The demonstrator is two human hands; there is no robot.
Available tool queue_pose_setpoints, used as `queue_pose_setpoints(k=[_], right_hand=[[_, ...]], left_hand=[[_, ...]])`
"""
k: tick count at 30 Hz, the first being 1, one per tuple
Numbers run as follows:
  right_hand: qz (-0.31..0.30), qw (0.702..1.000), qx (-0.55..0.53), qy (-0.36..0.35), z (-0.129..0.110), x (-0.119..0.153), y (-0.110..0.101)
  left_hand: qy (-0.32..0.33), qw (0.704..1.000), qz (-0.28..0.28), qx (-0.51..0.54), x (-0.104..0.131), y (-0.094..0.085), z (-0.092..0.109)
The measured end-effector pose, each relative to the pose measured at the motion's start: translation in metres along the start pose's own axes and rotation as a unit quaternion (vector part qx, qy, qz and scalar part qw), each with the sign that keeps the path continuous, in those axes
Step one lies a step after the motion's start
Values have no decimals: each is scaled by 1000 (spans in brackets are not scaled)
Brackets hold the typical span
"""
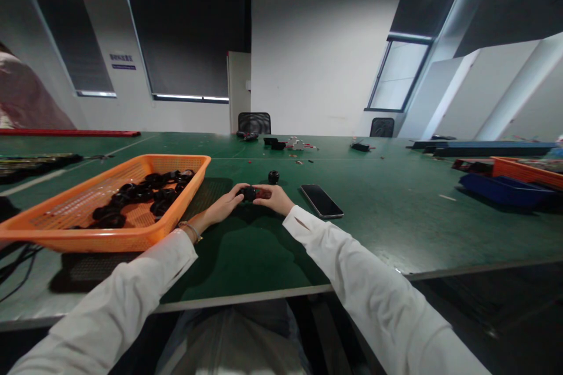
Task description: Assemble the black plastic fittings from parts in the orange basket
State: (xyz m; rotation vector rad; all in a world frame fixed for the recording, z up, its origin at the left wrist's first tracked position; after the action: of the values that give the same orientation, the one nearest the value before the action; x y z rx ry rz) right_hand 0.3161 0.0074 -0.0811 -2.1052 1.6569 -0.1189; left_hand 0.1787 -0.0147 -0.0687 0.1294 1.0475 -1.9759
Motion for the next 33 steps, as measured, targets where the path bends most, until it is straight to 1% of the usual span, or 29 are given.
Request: queue_pose_setpoints(k=[3,7,12,23,33], right_hand=[[12,1000,13,-16,-3,1,-2],[34,998,41,-33,-10,4,-4],[41,999,20,-30,-12,6,-3],[36,999,27,-13,-9,4,-4],[38,999,36,-1,-11,5,-4]], left_hand=[[3,1000,-2,2,0,1,0],[-11,1000,-10,-7,0,1,-1],[-9,1000,-9,1,0,0,0],[-6,1000,-4,-2,0,0,3],[-10,1000,-10,-6,0,0,1]])
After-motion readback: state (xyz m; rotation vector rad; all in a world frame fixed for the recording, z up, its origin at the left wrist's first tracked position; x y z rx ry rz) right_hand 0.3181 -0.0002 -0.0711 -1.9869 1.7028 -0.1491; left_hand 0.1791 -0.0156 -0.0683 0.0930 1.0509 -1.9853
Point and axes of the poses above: each hand's wrist, its own x-axis away from the middle knuckle, its own y-axis out of the palm, z = x × y, the point moved 6 cm from there along -x, towards the middle knuckle, and after that the axes turned 13 degrees about y, right-handed, at the moved point
